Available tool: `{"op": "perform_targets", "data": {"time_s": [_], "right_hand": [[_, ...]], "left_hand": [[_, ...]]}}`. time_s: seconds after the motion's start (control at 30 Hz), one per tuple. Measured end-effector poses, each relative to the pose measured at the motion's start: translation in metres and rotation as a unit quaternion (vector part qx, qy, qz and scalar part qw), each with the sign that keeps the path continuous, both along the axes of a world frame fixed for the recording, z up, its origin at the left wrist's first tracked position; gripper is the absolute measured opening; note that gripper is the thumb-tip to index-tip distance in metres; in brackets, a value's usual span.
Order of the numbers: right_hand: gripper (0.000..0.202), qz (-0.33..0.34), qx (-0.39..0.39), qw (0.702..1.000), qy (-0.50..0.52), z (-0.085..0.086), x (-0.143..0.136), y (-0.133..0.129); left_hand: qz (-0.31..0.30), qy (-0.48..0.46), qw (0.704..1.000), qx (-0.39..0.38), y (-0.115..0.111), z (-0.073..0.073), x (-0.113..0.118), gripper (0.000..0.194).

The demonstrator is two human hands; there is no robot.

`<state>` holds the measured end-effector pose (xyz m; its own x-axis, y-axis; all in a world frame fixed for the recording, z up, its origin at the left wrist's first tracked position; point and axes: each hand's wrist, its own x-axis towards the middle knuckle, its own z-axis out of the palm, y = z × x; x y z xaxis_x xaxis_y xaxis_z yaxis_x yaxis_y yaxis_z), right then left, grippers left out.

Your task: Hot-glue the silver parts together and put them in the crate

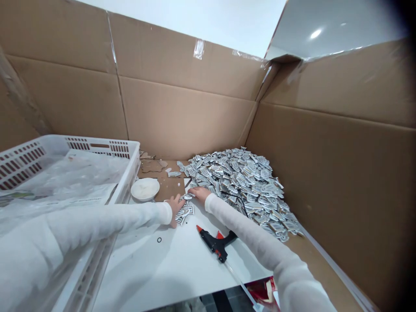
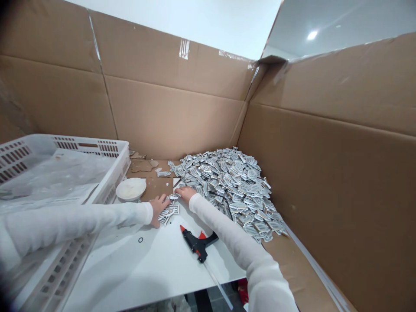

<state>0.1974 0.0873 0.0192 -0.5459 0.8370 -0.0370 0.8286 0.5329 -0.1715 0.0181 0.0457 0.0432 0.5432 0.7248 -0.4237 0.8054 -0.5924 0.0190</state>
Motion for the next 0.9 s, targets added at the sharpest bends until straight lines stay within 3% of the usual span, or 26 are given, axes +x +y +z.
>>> {"op": "perform_targets", "data": {"time_s": [0.23, 0.4, 0.53, 0.7, 0.9], "right_hand": [[0.029, -0.093, -0.012, 0.989, 0.112, 0.011, 0.009, 0.006], [0.026, -0.03, -0.137, 0.977, 0.157, -0.007, 0.01, 0.004], [0.051, -0.006, -0.135, 0.977, 0.168, -0.018, 0.008, -0.001], [0.08, 0.012, -0.147, 0.977, 0.155, -0.018, 0.005, -0.001], [0.074, 0.046, -0.103, 0.991, 0.074, -0.019, -0.001, -0.006]], "left_hand": [[-0.004, 0.012, 0.999, -0.046, 0.002, 0.001, -0.006, 0.105], [-0.017, -0.02, 0.999, -0.024, 0.003, -0.007, -0.011, 0.093], [-0.012, -0.03, 0.999, -0.026, 0.003, -0.008, -0.011, 0.091], [0.0, -0.014, 0.999, -0.03, 0.0, 0.0, -0.009, 0.089], [-0.045, -0.001, 0.999, -0.004, 0.0, 0.015, -0.018, 0.078]]}}
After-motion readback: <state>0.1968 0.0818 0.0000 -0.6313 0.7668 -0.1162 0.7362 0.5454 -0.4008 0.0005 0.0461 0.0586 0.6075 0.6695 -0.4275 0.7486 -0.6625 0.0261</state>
